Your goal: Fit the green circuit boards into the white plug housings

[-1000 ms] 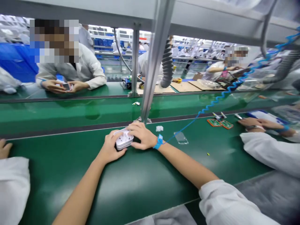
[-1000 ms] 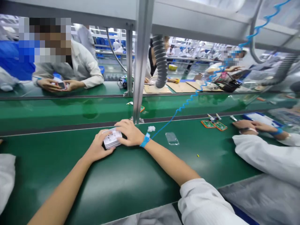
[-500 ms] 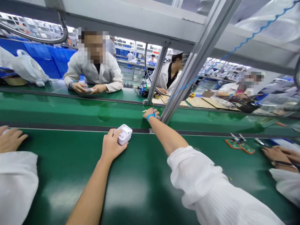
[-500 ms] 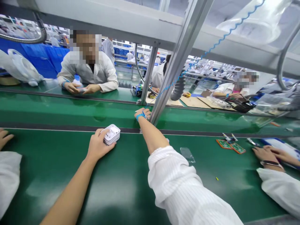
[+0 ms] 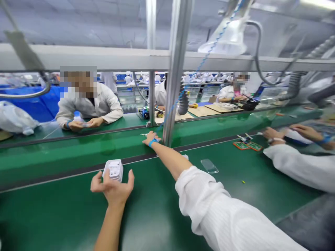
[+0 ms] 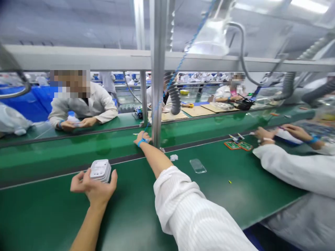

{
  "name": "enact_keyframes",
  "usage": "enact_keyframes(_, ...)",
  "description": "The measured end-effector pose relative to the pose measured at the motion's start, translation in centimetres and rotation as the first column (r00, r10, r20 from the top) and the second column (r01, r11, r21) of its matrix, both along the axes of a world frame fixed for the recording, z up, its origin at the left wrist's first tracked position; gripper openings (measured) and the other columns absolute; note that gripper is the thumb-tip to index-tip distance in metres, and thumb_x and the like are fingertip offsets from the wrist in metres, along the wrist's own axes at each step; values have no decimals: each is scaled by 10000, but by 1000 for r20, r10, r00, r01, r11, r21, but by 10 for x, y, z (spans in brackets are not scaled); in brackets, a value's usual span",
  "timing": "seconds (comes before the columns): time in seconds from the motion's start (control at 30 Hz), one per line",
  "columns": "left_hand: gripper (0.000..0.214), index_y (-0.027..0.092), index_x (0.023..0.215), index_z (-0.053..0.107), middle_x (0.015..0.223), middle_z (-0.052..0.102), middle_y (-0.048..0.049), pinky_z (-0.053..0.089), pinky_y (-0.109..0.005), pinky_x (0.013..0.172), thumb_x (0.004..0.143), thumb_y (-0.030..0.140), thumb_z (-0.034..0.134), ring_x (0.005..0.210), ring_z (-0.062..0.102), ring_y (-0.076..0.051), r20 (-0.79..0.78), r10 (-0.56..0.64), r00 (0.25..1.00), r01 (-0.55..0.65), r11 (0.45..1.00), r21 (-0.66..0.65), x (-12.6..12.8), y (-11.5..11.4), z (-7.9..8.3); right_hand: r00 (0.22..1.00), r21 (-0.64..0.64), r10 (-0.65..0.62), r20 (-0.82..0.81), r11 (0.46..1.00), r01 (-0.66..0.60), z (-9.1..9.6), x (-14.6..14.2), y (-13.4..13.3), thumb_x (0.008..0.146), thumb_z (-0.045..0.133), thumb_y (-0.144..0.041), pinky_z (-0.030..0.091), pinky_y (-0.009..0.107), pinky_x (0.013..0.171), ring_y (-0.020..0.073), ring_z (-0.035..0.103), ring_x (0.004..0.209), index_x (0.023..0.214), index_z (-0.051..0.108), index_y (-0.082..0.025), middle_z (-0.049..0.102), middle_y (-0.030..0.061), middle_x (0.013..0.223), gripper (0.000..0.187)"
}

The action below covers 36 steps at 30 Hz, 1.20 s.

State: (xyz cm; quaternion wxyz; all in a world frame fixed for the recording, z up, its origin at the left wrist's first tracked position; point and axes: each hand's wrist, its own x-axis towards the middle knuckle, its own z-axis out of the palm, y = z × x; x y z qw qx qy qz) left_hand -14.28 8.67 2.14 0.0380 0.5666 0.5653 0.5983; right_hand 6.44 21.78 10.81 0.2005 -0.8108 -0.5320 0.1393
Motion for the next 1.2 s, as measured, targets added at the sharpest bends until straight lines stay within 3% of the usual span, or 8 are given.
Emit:
enact_keyframes(0.13, 429, 219, 1128, 490, 1188, 588, -165, 544, -584, 1000, 877, 560, 559, 1202, 635, -362, 593, -427, 682, 600, 791, -120, 40, -10, 7, 982, 87, 189, 13, 978, -189, 11, -9, -17, 714, 856, -593, 542, 515, 977, 371, 642, 1201, 1337, 479, -113, 568, 230, 1357, 871)
enact_keyframes(0.23, 427, 162, 1087, 560, 1114, 681, -191, 608, -502, 950, 899, 540, 497, 1114, 716, -332, 936, -275, 222, 821, 570, -27, 59, -9, 14, 938, 151, 341, 66, 926, -347, 4, -10, -60, 669, 835, -662, 562, 495, 940, 370, 658, 1153, 1268, 509, -156, 586, 193, 1311, 850)
enact_keyframes(0.3, 413, 132, 1093, 606, 1116, 707, -193, 628, -427, 938, 892, 485, 534, 1113, 724, -299, 985, -162, 61, 837, 546, 38, 65, -5, 15, 902, 191, 407, 144, 883, -429, -7, -6, -100, 687, 803, -661, 581, 508, 881, 385, 665, 1103, 1214, 533, -152, 603, 184, 1240, 780)
enact_keyframes(0.53, 222, 110, 1030, 698, 1157, 768, -158, 625, -303, 945, 810, 127, 723, 1086, 753, -242, 953, -195, 231, 895, 426, -130, 82, -6, 4, 901, 207, 434, 22, 879, -429, -49, 19, -208, 717, 801, -657, 582, 476, 843, 354, 653, 1075, 1223, 553, -159, 641, 151, 1184, 752)
enact_keyframes(0.7, 475, 122, 1117, 708, 1161, 772, -166, 610, -346, 974, 702, 231, 914, 1064, 760, -269, 886, -356, 297, 949, 217, -230, 89, -23, 1, 879, 314, 427, -211, 882, -352, -68, 48, -218, 849, 719, -594, 545, 461, 886, 312, 660, 1018, 1400, 488, -102, 680, 152, 1104, 774)
enact_keyframes(0.83, 518, 141, 1120, 715, 1115, 772, -124, 608, -321, 923, 686, 317, 936, 979, 757, -215, 824, -494, 277, 957, 68, -281, 87, -28, -5, 784, 481, 528, -326, 807, -343, -92, 65, -208, 966, 593, -308, 514, 368, 925, 209, 640, 994, 1299, 633, -138, 667, 123, 1128, 376)
enact_keyframes(1.07, 427, 154, 952, 675, 963, 769, -53, 609, -310, 888, 671, 338, 940, 852, 761, -156, 796, -474, 376, 922, 274, -272, 89, -30, -16, 596, 571, 533, -600, 807, -146, -107, 66, -209, 924, 659, -354, 534, 323, 761, 188, 691, 832, 986, 675, -184, 739, 56, 922, 181)
enact_keyframes(1.2, 465, 156, 1012, 678, 968, 782, -77, 593, -366, 958, 660, 314, 938, 928, 766, -196, 788, -485, 379, 924, 251, -290, 89, -33, -14, 444, 556, 520, -730, 829, -56, -104, 62, -214, 904, 699, -379, 576, 343, 785, 197, 737, 830, 1072, 625, -200, 774, 59, 955, 256)
